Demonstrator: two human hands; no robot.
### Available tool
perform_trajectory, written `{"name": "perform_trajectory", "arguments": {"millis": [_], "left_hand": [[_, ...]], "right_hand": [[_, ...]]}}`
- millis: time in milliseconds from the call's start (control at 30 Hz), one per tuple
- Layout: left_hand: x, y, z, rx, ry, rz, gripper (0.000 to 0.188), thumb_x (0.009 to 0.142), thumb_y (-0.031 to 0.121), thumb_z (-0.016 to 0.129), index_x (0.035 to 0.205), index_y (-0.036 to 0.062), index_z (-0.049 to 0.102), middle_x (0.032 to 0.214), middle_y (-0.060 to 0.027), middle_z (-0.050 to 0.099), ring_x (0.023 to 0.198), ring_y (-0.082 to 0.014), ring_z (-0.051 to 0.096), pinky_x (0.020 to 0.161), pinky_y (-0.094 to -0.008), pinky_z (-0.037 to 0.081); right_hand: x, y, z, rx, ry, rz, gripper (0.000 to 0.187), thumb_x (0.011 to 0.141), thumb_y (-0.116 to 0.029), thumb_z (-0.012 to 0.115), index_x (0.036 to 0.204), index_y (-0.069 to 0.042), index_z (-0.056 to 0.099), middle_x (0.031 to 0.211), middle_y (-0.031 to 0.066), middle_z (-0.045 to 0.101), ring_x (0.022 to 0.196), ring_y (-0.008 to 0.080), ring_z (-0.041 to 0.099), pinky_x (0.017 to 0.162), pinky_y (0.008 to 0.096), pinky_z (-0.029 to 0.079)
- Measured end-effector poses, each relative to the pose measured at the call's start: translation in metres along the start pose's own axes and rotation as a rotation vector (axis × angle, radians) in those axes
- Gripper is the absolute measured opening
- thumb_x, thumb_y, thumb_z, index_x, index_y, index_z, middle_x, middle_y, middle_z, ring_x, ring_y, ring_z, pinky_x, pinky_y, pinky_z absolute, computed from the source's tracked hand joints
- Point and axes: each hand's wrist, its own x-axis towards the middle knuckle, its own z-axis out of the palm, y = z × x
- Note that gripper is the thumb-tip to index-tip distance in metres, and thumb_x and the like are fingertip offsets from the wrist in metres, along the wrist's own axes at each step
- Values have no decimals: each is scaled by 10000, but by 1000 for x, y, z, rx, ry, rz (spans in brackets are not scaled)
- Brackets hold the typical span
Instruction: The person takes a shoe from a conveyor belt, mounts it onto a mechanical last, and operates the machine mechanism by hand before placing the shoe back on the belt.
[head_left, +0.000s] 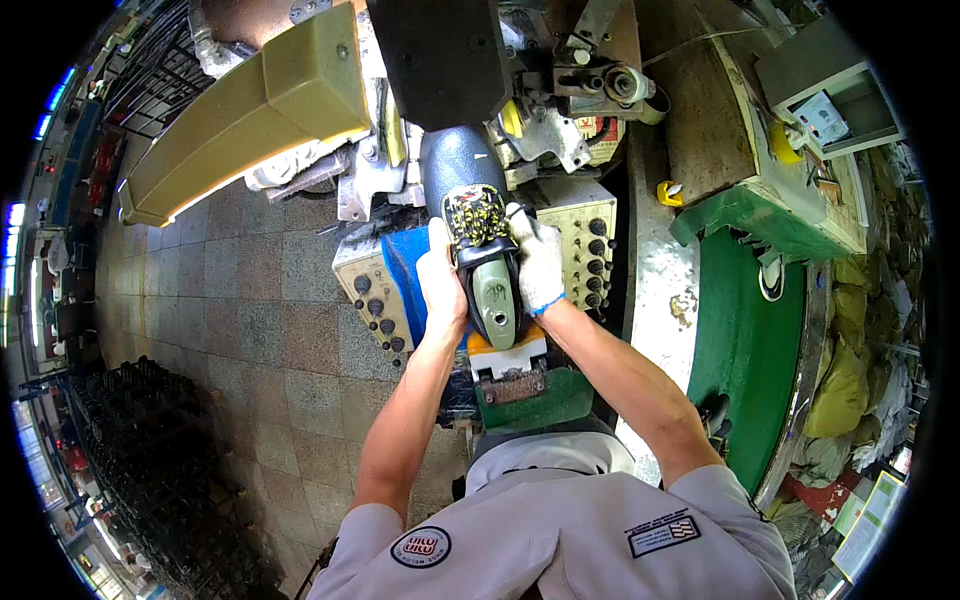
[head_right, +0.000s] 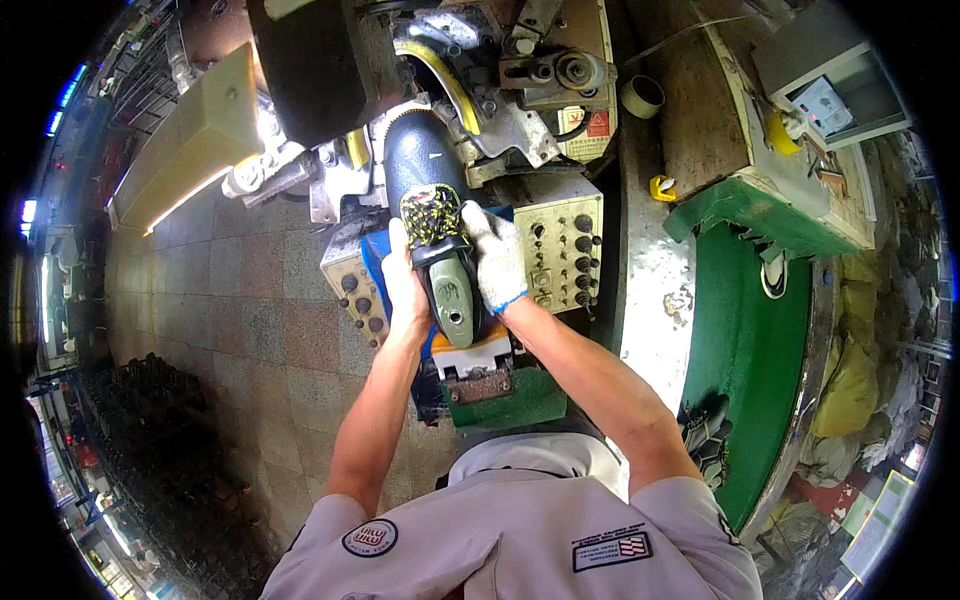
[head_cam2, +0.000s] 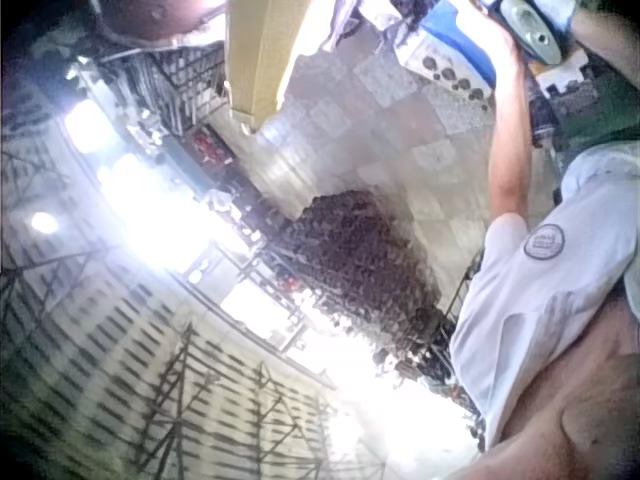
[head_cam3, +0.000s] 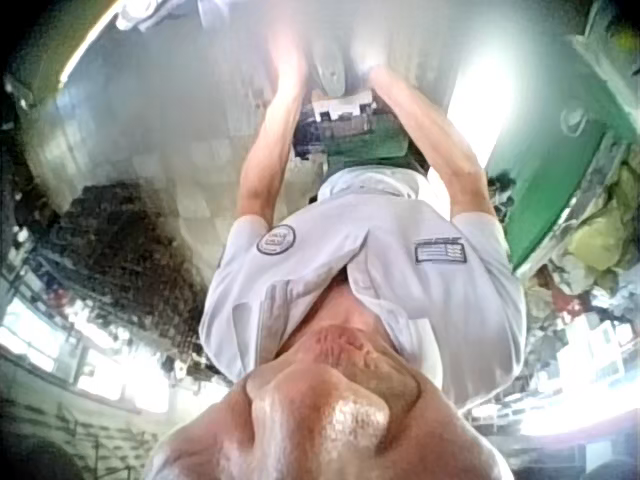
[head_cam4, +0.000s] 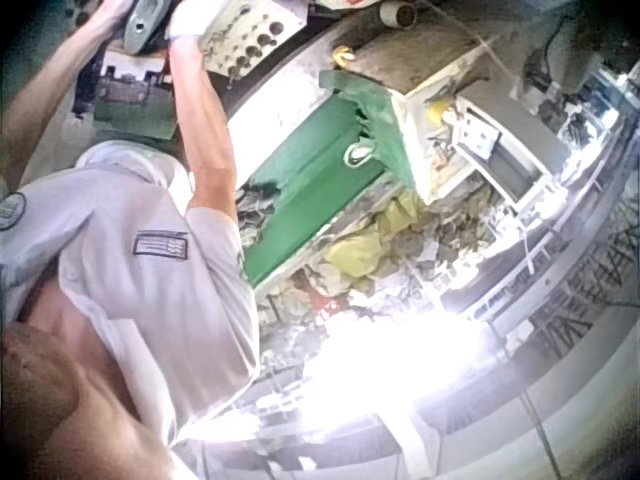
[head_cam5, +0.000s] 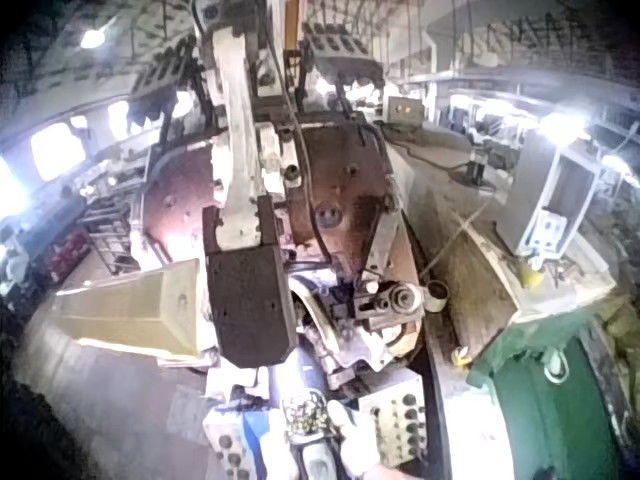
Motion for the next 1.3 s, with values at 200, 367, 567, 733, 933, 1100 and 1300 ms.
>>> {"name": "perform_trajectory", "arguments": {"millis": [200,367,567,733,933,1100,1300], "left_hand": [[0,5,5,22,-14,20,598,1079,512,411,1014,16,739,915,9,687,793,-87,566,761,-273,472],[-24,3,-12,131,142,-4,497,1070,439,479,1048,4,718,874,9,651,743,-83,520,702,-266,433],[-86,5,-11,338,169,345,492,1059,295,536,1398,-62,526,1282,-175,631,1183,-247,621,1024,-365,467],[-103,17,19,579,118,452,715,986,345,655,1502,-67,383,1423,-200,522,1282,-248,525,1096,-350,380],[-94,18,89,970,409,484,699,833,299,827,1378,-6,513,1170,-146,662,1040,-247,618,951,-381,475],[-95,4,84,995,432,462,498,860,273,806,1215,-12,605,1061,-158,669,913,-280,619,861,-401,512],[-75,1,71,1248,471,520,686,884,442,746,1290,-92,603,1292,-261,626,1125,-375,600,993,-466,465]], "right_hand": [[3,3,-1,23,-18,-55,463,997,-414,641,1120,27,712,1033,20,698,920,96,575,850,271,475],[-19,-1,-44,-2,17,39,557,1000,-414,627,1291,61,623,1154,123,703,1011,159,647,877,292,523],[-91,-11,-171,98,233,138,592,984,-378,631,1368,55,510,1230,231,667,1003,332,709,770,432,600],[-127,16,-279,198,452,225,647,958,-388,663,1388,55,472,1267,273,632,997,365,695,786,465,577],[-159,37,-399,184,658,307,618,957,-312,667,1399,65,457,1260,268,639,1015,374,694,789,492,578],[-167,35,-532,87,845,293,526,923,-219,702,1337,69,552,1064,172,712,863,286,726,653,420,571],[-133,2,-750,-976,1273,74,720,781,-230,777,1382,73,521,1102,221,724,1008,293,717,858,366,571]]}}
